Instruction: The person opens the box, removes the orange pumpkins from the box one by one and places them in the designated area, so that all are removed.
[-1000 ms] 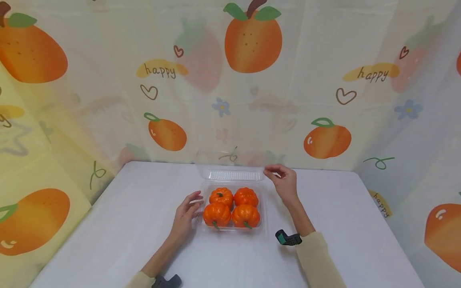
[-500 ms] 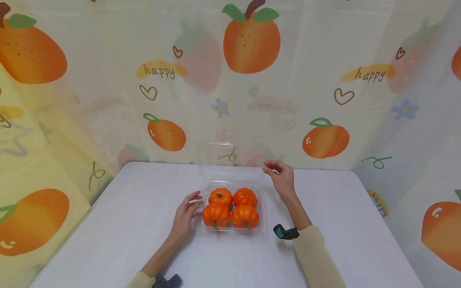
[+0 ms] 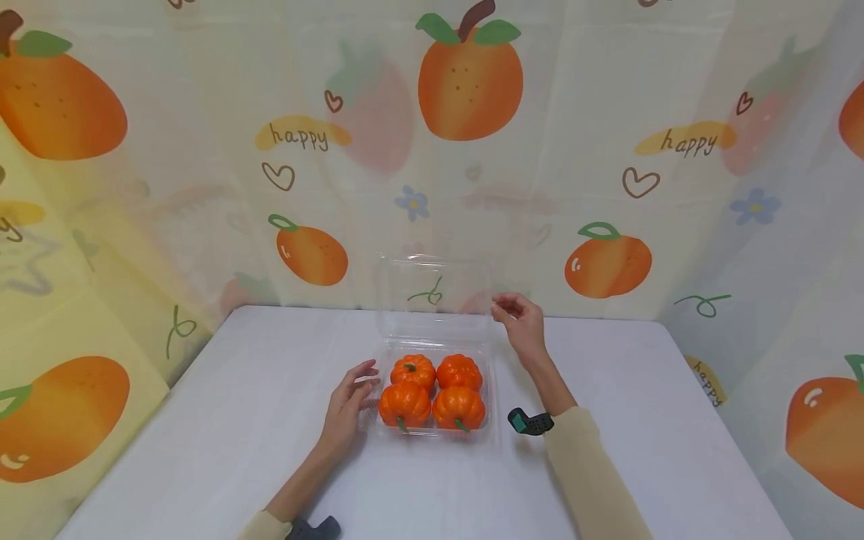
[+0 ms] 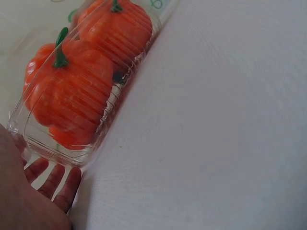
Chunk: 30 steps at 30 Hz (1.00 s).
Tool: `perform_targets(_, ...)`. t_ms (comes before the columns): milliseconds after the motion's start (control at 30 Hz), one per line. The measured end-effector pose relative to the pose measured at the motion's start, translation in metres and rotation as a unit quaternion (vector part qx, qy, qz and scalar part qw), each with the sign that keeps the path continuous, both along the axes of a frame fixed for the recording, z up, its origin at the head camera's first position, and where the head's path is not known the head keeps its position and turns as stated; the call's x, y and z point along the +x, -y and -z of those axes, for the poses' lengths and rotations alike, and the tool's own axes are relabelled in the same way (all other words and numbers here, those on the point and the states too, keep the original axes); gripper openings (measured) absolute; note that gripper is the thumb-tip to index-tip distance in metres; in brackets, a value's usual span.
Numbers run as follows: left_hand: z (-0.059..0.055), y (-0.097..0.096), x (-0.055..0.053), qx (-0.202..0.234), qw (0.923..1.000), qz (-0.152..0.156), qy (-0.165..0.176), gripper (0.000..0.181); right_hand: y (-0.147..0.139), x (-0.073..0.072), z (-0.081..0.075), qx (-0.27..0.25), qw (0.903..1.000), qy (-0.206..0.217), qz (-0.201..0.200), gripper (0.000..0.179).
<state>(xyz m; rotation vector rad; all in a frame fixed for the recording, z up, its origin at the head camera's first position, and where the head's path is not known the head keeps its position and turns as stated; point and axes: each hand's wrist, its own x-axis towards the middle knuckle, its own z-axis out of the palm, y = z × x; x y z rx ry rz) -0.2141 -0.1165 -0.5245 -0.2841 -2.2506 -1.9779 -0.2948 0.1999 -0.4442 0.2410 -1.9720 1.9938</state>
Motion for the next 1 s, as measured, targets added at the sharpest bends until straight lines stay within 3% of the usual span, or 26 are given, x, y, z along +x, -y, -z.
perform_targets(133, -0.003, 0.000, 0.001, 0.000, 1.0000, 0.004, 0.009, 0.038, -0.002, -0.009, 0.004, -0.008, 0.9998, 0.013, -0.011, 0.029)
perform_targets(400, -0.027, 0.000, 0.012, 0.008, 0.9995, 0.022, 0.019, 0.039, -0.007, -0.033, 0.019, -0.007, 0.9977, 0.061, -0.027, 0.036)
perform_targets(467, -0.025, 0.000, 0.011, 0.008, 0.9997, 0.019, 0.016, 0.039, -0.008, -0.036, 0.021, 0.003, 0.9967, 0.074, -0.033, 0.037)
perform_targets(667, -0.003, 0.000, 0.001, -0.002, 1.0000, -0.003, 0.006, 0.038, -0.010, -0.042, 0.023, 0.010, 0.9919, 0.117, -0.050, 0.038)
perform_targets(900, -0.005, 0.000, 0.001, 0.006, 0.9996, 0.012, 0.023, 0.039, -0.012, -0.045, 0.026, 0.021, 0.9904, 0.132, -0.036, 0.037)
perform_targets(1000, -0.001, 0.000, 0.000, 0.002, 0.9999, 0.007, 0.011, 0.038, -0.012, -0.047, 0.025, 0.028, 0.9909, 0.128, -0.031, 0.038)
